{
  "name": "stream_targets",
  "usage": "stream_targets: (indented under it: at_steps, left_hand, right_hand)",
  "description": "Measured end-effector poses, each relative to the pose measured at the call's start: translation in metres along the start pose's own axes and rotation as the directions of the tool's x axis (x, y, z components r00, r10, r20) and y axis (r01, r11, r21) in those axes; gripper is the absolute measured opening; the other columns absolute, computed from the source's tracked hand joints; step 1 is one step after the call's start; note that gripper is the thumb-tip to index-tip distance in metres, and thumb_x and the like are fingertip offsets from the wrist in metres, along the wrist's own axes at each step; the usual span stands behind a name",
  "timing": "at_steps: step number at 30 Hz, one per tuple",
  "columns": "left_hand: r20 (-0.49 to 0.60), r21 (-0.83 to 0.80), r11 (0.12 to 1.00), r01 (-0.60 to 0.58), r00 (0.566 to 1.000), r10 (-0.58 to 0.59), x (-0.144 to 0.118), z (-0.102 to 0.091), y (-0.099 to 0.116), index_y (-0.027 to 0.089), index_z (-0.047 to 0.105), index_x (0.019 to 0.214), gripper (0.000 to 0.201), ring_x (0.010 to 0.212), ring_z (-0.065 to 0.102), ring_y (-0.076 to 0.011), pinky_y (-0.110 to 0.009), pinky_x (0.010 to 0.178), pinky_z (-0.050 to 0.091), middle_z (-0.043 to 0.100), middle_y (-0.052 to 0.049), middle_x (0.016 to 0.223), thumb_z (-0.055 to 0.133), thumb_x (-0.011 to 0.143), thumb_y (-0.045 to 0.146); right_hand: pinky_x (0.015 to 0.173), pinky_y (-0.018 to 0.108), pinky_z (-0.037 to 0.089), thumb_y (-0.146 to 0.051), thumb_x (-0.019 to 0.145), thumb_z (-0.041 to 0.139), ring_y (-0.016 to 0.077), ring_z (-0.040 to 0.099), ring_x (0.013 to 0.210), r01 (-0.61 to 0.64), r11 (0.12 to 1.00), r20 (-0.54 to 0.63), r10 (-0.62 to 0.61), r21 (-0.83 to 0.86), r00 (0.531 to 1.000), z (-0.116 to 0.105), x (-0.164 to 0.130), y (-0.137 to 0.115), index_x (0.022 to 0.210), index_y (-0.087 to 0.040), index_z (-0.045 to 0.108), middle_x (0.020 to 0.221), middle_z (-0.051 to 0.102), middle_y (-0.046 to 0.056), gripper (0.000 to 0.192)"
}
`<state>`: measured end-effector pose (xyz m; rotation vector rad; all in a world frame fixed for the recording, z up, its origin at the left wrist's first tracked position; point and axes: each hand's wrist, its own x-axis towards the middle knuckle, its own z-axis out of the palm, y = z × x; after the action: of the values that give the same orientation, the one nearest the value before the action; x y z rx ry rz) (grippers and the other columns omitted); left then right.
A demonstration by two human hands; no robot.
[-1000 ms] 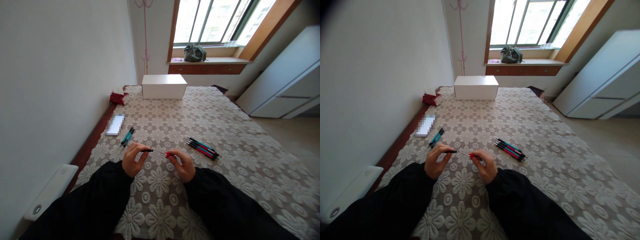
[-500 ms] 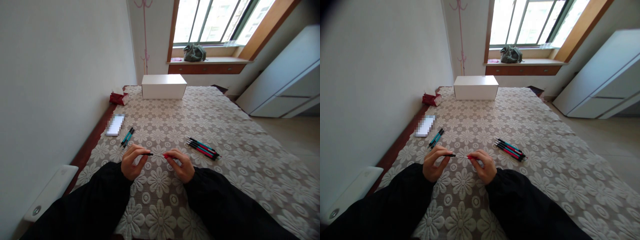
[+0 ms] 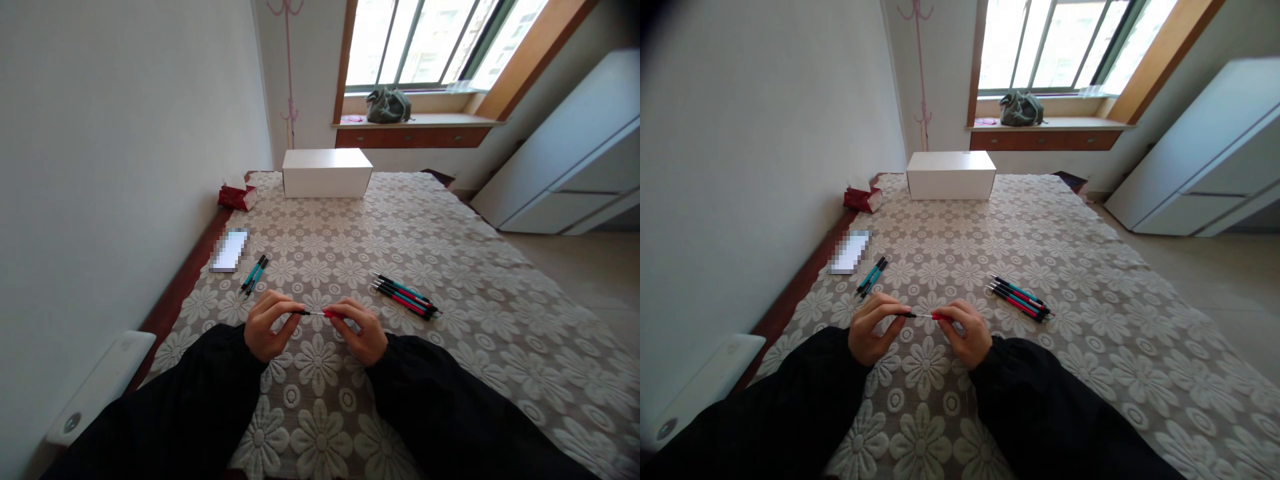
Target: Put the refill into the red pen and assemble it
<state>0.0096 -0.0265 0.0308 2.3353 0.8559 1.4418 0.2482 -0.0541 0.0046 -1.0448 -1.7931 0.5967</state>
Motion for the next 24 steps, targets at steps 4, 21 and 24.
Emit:
stream_targets:
  at_steps: [4,21,24]
  left_hand:
    - [0.073,0.050,0.998,-0.047,0.996,0.044,-0.0026,0.0029,-0.0047,0.023,0.074,0.107,0.021,0.086,0.067,-0.0185,-0.034,0.081,0.054,0.077,-0.004,0.094,0.072,0.089,0.013]
    - [0.145,0.042,0.998,-0.041,0.989,0.035,-0.0059,0.0068,-0.0056,0.022,0.076,0.099,0.008,0.080,0.070,-0.0168,-0.029,0.074,0.059,0.079,-0.003,0.084,0.075,0.092,0.024]
    - [0.127,0.030,0.999,-0.030,0.992,0.026,-0.0068,0.0070,-0.0050,0.022,0.076,0.100,0.010,0.079,0.069,-0.0167,-0.029,0.073,0.059,0.079,-0.003,0.084,0.077,0.090,0.025]
  right_hand:
    - [0.075,0.032,0.054,-0.027,0.102,0.058,0.0175,0.067,0.078,0.020,0.999,0.025,-0.020,-0.037,1.000,0.0018,-0.0015,-0.0009,0.109,-0.025,0.075,0.094,0.073,0.005,0.018]
    - [0.066,0.028,0.051,-0.028,0.104,0.053,0.0160,0.064,0.067,0.138,0.962,0.088,-0.120,-0.237,0.989,0.0059,-0.0041,-0.0028,0.103,-0.022,0.064,0.087,0.074,0.004,0.013]
    - [0.065,0.029,0.050,-0.030,0.102,0.056,0.0163,0.063,0.065,0.147,0.951,0.065,-0.134,-0.272,0.989,0.0064,-0.0054,-0.0022,0.105,-0.021,0.062,0.084,0.072,0.004,0.011]
